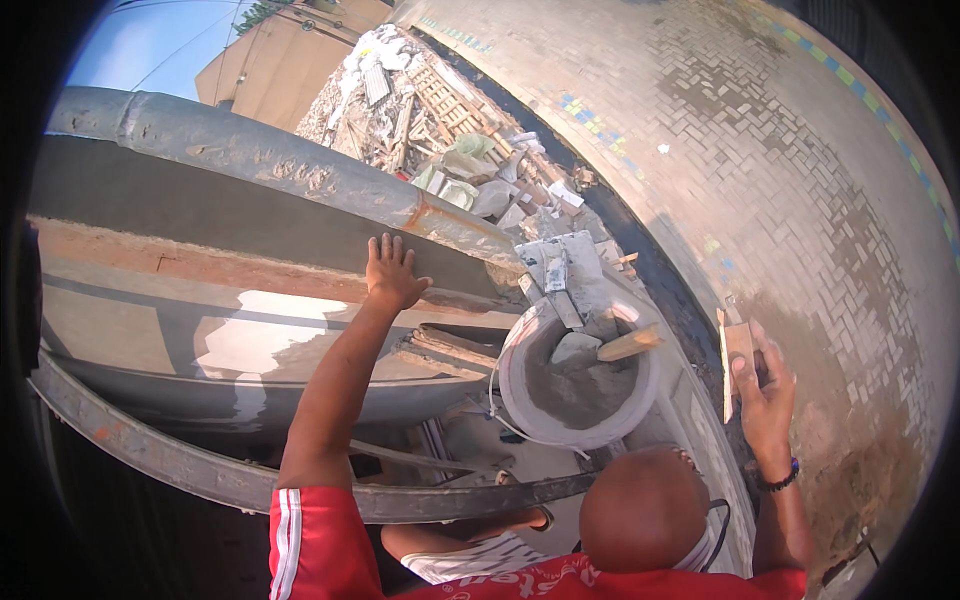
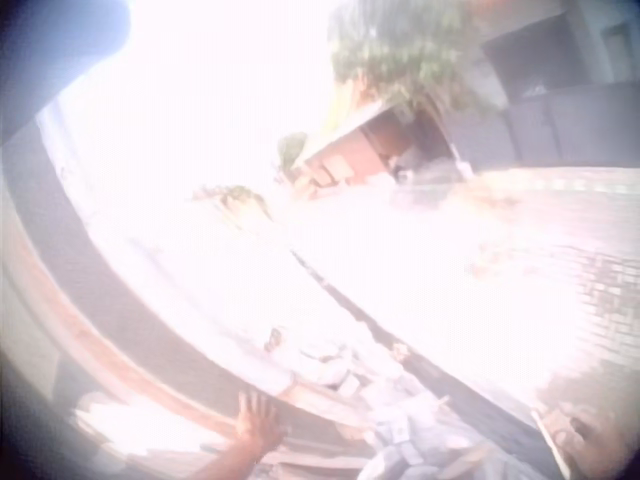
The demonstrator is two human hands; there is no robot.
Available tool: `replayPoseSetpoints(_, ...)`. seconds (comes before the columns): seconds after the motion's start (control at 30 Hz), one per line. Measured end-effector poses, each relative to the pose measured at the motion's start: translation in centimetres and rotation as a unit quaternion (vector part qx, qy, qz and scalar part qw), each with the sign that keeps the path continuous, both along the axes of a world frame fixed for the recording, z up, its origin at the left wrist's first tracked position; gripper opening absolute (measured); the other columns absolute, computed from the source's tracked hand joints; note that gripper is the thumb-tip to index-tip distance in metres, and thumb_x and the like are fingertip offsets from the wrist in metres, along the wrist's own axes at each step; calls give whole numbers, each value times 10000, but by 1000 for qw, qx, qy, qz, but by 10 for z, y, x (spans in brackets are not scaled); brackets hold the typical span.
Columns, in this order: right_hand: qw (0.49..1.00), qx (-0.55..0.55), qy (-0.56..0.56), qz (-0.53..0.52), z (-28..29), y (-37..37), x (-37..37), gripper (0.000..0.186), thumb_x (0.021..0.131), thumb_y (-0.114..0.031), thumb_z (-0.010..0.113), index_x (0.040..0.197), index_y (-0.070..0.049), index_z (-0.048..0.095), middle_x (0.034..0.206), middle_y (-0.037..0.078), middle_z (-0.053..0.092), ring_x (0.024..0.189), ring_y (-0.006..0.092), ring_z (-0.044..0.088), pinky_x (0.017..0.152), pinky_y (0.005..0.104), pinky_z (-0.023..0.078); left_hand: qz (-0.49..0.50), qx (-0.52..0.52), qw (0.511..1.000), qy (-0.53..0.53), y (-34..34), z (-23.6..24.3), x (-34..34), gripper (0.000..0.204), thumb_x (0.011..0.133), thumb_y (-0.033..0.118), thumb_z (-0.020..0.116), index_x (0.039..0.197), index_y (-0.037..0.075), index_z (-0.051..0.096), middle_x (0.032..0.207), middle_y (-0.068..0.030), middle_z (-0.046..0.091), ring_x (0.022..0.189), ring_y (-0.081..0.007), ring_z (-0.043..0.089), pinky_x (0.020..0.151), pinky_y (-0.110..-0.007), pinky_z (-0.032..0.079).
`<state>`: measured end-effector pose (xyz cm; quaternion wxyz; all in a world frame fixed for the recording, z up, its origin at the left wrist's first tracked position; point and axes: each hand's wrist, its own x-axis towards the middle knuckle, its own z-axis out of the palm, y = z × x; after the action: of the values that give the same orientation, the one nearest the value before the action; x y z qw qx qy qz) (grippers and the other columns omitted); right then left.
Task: The person applies and smooths wet plaster onto a curved wall section using a trowel. They repeatedly scoop plaster from a bucket and spread it evenly along the surface, working methodically from one end to the other.
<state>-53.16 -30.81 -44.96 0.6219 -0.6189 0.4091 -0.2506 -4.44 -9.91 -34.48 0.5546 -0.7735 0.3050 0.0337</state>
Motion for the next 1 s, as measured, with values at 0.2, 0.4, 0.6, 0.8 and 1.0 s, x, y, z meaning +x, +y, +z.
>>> replayPoseSetpoints(0.2, 998, 33, 57, 22, -14, -5, -3, 562, 948, -260, 636, 1379, 58, 465, 1155, 130, 616, 1048, 154, 555, 913, 297, 442, -1, 64, 997, 35, 1, -68, 3, 765, 946, 636, 307, 1541, 166, 206, 1619, -94, 101, 1492, -298, 40, 1173, -532, -22)
replayPoseSetpoints(0.4, 998, 0, 58, -18, -43, -2, -3, 584, 936, -301, 647, 1395, 15, 471, 916, -11, 554, 707, 63, 459, 569, 212, 357, 29, 83, 991, 105, -6, -120, 9, 768, 933, 653, 317, 1542, 198, 205, 1622, -70, 97, 1495, -281, 21, 1175, -530, -32)
replayPoseSetpoints(0.6, 999, -12, 42, -30, -41, 1, 8, 582, 933, -297, 648, 1390, 19, 474, 962, 6, 591, 709, 63, 471, 563, 206, 358, 41, 55, 990, 126, -11, -115, 22, 759, 936, 652, 302, 1540, 201, 213, 1621, -66, 103, 1496, -270, 21, 1184, -496, -36)
replayPoseSetpoints(0.8, 995, 89, 52, -2, -17, 1, 12, 612, 940, -288, 637, 1394, 68, 433, 1304, 168, 548, 1158, 200, 529, 973, 318, 423, 41, 16, 999, 24, -21, -36, 44, 764, 937, 652, 311, 1541, 197, 206, 1623, -30, 95, 1496, -233, 23, 1189, -462, -36)
replayPoseSetpoints(1.0, 996, 76, 35, 16, 7, -4, 10, 560, 929, -177, 638, 1413, 23, 441, 1227, 112, 602, 1030, 131, 564, 896, 260, 441, 39, -46, 998, -4, -13, 8, 23, 743, 959, 606, 307, 1510, 109, 290, 1600, -108, 182, 1492, -261, 76, 1190, -472, 0)
